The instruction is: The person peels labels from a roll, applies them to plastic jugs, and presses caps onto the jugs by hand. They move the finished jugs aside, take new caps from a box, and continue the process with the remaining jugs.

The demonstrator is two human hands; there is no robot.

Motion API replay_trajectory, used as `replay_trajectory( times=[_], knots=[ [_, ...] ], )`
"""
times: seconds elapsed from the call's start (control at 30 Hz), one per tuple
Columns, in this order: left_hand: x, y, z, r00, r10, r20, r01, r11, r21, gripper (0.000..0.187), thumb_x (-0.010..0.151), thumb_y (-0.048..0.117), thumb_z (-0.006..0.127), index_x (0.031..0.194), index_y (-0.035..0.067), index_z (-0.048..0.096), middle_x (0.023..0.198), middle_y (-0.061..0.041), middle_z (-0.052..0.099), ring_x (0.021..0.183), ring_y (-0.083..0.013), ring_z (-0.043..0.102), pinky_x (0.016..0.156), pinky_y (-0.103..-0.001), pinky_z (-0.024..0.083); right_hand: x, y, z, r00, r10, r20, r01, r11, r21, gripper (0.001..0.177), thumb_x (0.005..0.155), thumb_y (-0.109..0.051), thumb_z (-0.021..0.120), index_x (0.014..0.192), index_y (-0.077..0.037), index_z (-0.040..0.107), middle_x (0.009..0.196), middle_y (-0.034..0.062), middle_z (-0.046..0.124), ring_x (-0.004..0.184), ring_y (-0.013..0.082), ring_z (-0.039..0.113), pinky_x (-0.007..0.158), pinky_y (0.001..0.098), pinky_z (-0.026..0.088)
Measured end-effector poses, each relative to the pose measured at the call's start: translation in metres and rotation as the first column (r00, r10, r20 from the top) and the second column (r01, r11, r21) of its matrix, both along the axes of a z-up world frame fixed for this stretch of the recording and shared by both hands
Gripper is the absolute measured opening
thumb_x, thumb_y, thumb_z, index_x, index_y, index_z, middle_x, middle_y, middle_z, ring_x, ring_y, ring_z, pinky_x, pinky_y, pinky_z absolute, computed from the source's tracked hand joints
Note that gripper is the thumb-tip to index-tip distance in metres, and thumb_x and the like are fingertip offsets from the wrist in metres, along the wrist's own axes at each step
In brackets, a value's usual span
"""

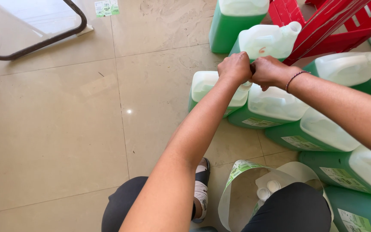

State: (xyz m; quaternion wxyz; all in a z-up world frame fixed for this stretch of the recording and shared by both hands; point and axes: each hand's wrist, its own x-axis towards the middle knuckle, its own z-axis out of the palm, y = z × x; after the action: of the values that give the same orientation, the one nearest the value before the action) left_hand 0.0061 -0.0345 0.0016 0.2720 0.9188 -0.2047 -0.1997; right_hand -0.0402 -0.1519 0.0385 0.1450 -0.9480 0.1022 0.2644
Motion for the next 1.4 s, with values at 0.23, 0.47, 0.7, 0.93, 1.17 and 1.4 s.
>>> replay_trajectory(
  times=[0.23,0.47,0.7,0.93,1.17,1.4],
  knots=[
    [-0.004,-0.007,0.005,1.000,-0.009,0.028,0.008,0.999,0.054,0.037,0.075,0.027,0.085,0.108,0.017,0.072,0.113,-0.004,0.074,0.108,-0.0253,0.071,0.079,-0.041,0.062,-0.006,-0.009,-0.005,0.994,-0.091,0.060,0.078,0.978,0.196,0.013,0.092,-0.003,0.062,0.097,0.005,0.072,0.084,0.0150,0.075,0.075,0.0250,0.077,0.069,0.0371,0.062],
    [0.004,-0.012,-0.009,0.999,-0.032,0.024,0.031,0.999,0.030,0.036,0.076,0.026,0.083,0.109,0.018,0.071,0.115,-0.003,0.074,0.110,-0.0247,0.071,0.081,-0.040,0.061,0.013,-0.023,-0.016,0.974,-0.218,-0.066,0.228,0.918,0.324,0.012,0.091,0.002,0.062,0.097,0.007,0.070,0.085,0.0182,0.074,0.076,0.0274,0.077,0.068,0.0397,0.065],
    [0.004,-0.012,-0.016,1.000,-0.001,0.009,0.001,1.000,-0.020,0.031,0.079,0.026,0.079,0.109,0.019,0.075,0.116,-0.005,0.074,0.110,-0.0269,0.071,0.083,-0.042,0.061,0.025,-0.015,-0.013,0.982,-0.173,-0.082,0.187,0.956,0.226,0.012,0.091,0.006,0.061,0.096,0.013,0.070,0.083,0.0246,0.075,0.073,0.0315,0.078,0.063,0.0403,0.066],
    [-0.003,-0.002,-0.016,0.999,0.041,-0.005,-0.041,0.995,-0.086,0.041,0.072,0.034,0.087,0.107,0.018,0.074,0.115,-0.010,0.073,0.110,-0.0317,0.069,0.088,-0.045,0.058,-0.005,-0.033,-0.047,0.959,-0.271,0.086,0.202,0.861,0.467,0.010,0.092,0.002,0.059,0.100,0.006,0.061,0.081,0.0111,0.068,0.069,0.0221,0.073,0.062,0.0394,0.067],
    [-0.006,0.011,-0.024,0.991,0.131,-0.032,-0.135,0.975,-0.179,0.022,0.069,0.032,0.090,0.086,0.023,0.079,0.107,-0.005,0.076,0.104,-0.0282,0.071,0.085,-0.043,0.058,-0.028,-0.021,-0.057,0.878,-0.437,0.193,0.255,0.770,0.584,0.016,0.099,-0.011,0.066,0.107,0.001,0.060,0.078,0.0095,0.068,0.066,0.0181,0.070,0.059,0.0342,0.063],
    [-0.016,0.012,-0.064,0.950,0.078,0.302,0.022,0.949,-0.315,0.011,0.084,0.019,0.075,0.095,0.019,0.077,0.107,-0.008,0.073,0.100,-0.0324,0.070,0.079,-0.048,0.056,-0.053,-0.008,-0.064,0.804,-0.542,0.244,0.242,0.674,0.698,0.020,0.101,-0.013,0.063,0.119,-0.003,0.061,0.080,0.0067,0.070,0.068,0.0147,0.071,0.061,0.0317,0.063]
  ],
)
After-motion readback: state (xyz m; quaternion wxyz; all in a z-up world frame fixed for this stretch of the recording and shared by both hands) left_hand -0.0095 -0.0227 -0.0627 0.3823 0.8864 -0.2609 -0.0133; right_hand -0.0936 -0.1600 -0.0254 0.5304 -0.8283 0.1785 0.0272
